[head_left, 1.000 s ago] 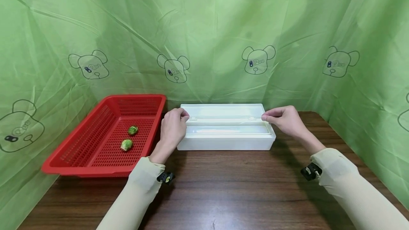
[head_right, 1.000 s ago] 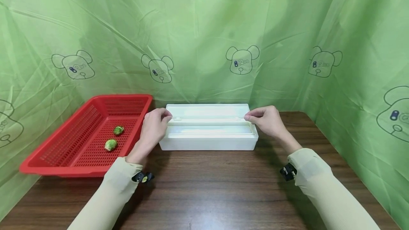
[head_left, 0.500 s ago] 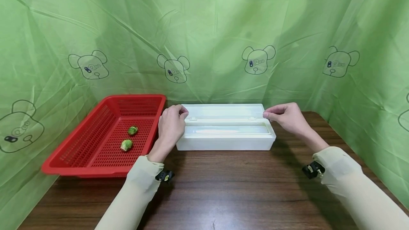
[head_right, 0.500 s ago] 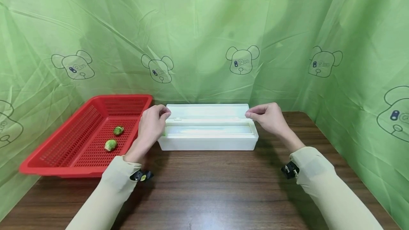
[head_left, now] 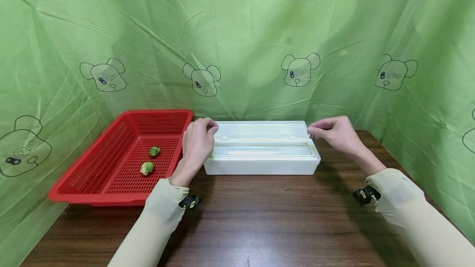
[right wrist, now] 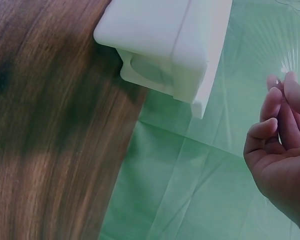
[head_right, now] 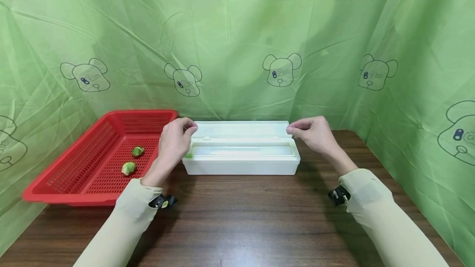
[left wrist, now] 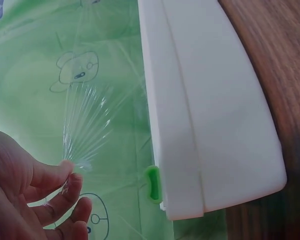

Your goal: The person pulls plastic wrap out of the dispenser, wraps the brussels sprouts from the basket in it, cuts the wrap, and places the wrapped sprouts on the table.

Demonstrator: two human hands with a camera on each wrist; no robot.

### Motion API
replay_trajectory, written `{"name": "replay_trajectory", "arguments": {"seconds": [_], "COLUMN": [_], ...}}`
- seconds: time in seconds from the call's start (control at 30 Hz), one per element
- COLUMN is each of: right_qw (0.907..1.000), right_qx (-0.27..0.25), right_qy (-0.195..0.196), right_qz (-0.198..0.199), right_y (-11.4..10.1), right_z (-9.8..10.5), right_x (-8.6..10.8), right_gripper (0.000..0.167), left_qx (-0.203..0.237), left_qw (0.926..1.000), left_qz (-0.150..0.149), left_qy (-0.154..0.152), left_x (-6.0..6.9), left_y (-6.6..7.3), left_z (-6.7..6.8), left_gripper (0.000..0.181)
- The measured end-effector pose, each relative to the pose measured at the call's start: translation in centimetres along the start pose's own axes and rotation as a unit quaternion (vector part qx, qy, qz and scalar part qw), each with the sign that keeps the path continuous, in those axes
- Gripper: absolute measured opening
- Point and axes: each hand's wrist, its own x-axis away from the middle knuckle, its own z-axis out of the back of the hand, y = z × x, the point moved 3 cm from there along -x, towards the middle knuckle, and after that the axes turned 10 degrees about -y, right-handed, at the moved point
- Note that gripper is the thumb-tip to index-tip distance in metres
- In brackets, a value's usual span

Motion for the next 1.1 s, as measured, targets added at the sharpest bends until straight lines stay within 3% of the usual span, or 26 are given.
{"name": "replay_trajectory", "arguments": {"seconds": [1.1], "right_qw": [0.9996], "right_qx": [-0.005], "right_qy": [0.023], "right_qz": [-0.014], "right_y": [-2.6], "right_z": [2.5], "right_x": [-0.9], "right_gripper": [0.035], "left_qx": [0.011], "left_qw": [0.9999], "left_qz": [-0.005], "left_qy": [0.002], "left_x": [-1.0], "left_y": [1.7], "left_z": [2.9], "left_gripper": [0.009]}}
